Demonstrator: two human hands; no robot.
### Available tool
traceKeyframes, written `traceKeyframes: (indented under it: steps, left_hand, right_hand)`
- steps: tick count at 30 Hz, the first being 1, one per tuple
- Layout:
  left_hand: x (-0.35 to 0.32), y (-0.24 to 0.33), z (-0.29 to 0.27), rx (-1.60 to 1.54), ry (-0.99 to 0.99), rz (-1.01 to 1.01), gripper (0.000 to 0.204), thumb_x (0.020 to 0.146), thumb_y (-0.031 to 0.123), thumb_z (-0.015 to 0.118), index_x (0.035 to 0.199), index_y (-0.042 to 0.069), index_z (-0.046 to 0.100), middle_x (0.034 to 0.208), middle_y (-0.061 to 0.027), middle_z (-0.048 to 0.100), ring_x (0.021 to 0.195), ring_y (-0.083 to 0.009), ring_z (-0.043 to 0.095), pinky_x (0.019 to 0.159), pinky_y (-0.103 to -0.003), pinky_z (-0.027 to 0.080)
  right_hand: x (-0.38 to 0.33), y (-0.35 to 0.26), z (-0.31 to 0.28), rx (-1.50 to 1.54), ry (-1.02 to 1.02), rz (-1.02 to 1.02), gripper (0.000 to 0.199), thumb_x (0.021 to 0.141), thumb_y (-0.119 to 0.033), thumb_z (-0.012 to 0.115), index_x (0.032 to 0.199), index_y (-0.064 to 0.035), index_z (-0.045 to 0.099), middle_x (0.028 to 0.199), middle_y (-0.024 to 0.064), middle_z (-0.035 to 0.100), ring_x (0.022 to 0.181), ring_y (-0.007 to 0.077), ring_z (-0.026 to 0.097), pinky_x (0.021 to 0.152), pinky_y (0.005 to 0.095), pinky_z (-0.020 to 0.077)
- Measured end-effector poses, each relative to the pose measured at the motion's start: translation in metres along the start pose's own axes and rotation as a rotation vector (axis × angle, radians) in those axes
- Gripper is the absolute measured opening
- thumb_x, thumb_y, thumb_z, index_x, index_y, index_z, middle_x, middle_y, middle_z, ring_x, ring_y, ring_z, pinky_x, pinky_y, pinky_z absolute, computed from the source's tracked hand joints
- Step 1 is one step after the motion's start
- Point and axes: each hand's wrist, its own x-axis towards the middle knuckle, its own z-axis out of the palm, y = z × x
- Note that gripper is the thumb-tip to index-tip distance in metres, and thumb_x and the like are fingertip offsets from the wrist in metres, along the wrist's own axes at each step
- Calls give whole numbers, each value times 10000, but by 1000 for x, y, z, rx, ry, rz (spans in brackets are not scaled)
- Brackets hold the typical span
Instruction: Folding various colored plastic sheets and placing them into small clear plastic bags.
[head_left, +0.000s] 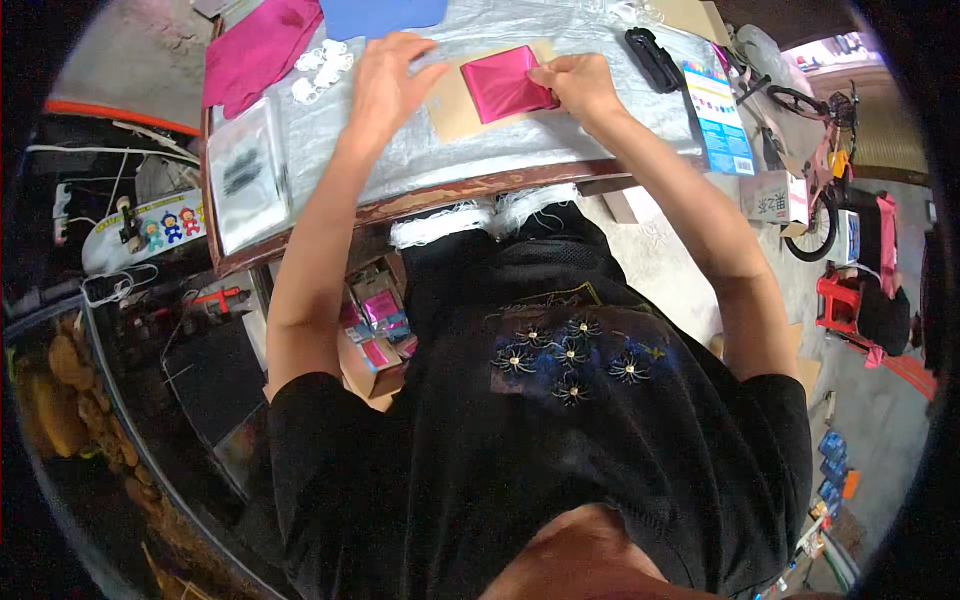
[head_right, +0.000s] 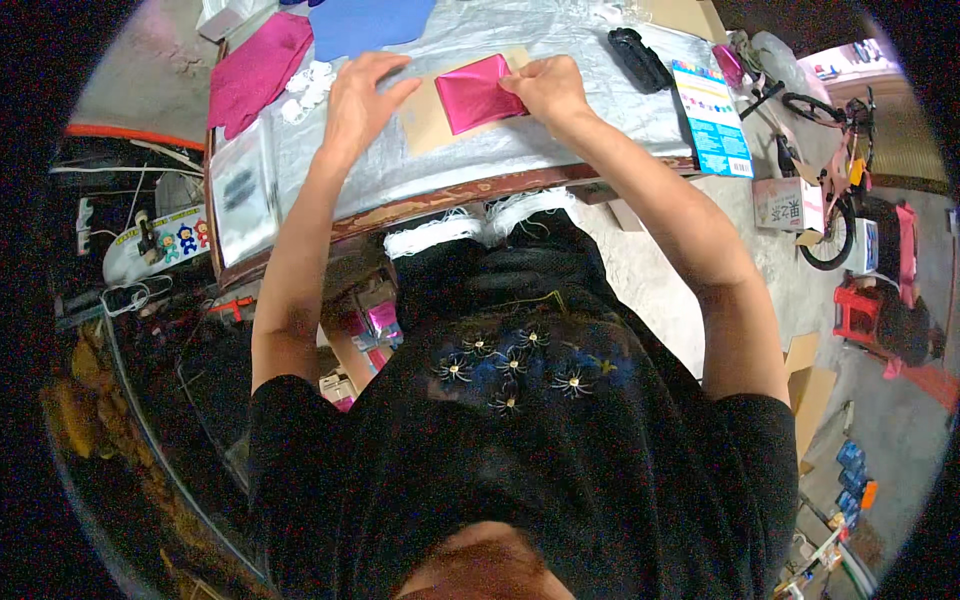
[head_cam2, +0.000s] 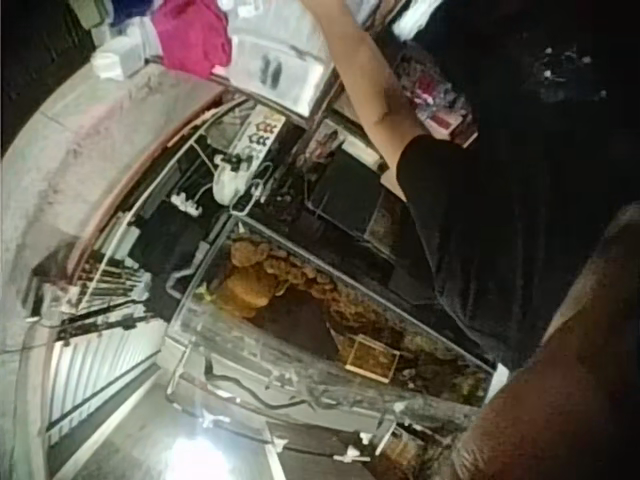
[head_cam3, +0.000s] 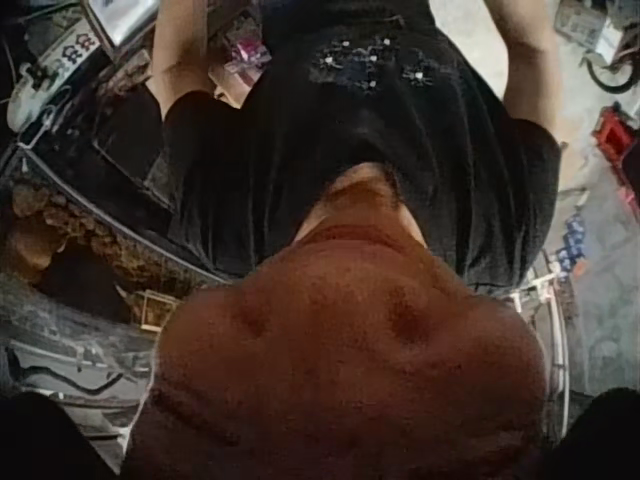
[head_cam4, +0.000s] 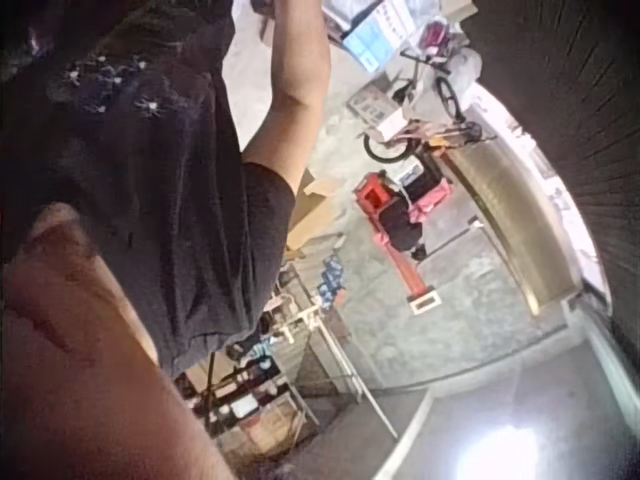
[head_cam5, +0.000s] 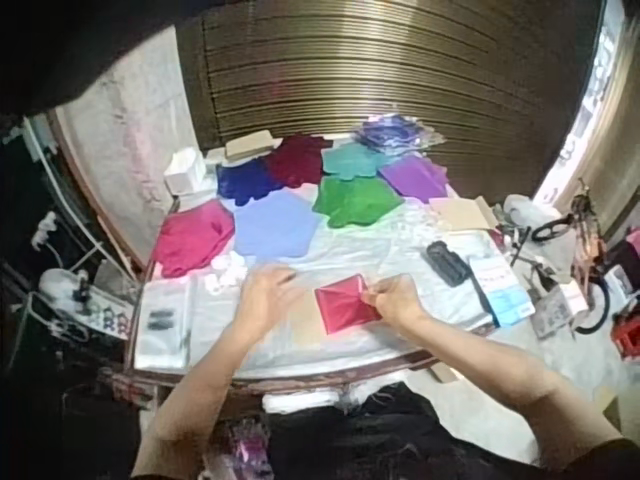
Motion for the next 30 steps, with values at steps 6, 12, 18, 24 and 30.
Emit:
traceKeyframes:
  steps: [6,12,18,24,30]
  left_hand:
    - [-14,39,24,-263,-97,223,539,789,385,836,1231,101,715,1332,-110,649,1219,-307,589,1049,-410,471]
    - [-19,30,25,-225,-125,198,602,782,394,840,1282,96,685,1376,-99,615,1250,-310,564,1084,-421,451]
    - [-19,31,22,-238,-169,163,617,785,388,835,1302,95,672,1394,-89,591,1274,-306,540,1087,-426,445]
    - [-19,29,19,-224,-179,202,611,789,380,831,1309,105,667,1399,-83,581,1271,-309,531,1079,-429,451]
    - [-14,33,20,-214,-188,228,638,769,433,836,1273,75,679,1367,-92,586,1232,-310,541,1068,-425,465]
  right_hand:
    - [11,6,3,-114,-23,-34,197,837,-202,776,869,-9,795,718,94,733,613,174,665,628,353,539]
    - [29,-9,2,-331,-129,-188,187,863,-158,726,824,19,773,693,126,718,572,186,670,580,350,540]
    - [24,-20,-3,-63,-278,4,164,880,-92,674,854,61,726,683,105,663,528,143,612,478,292,502]
    - [27,-20,-1,-246,-310,-149,147,888,-106,668,845,29,708,661,128,652,544,162,659,474,313,505]
    - [32,-20,-6,-644,-236,-297,240,875,-264,729,852,-25,718,712,159,708,662,260,722,634,419,561]
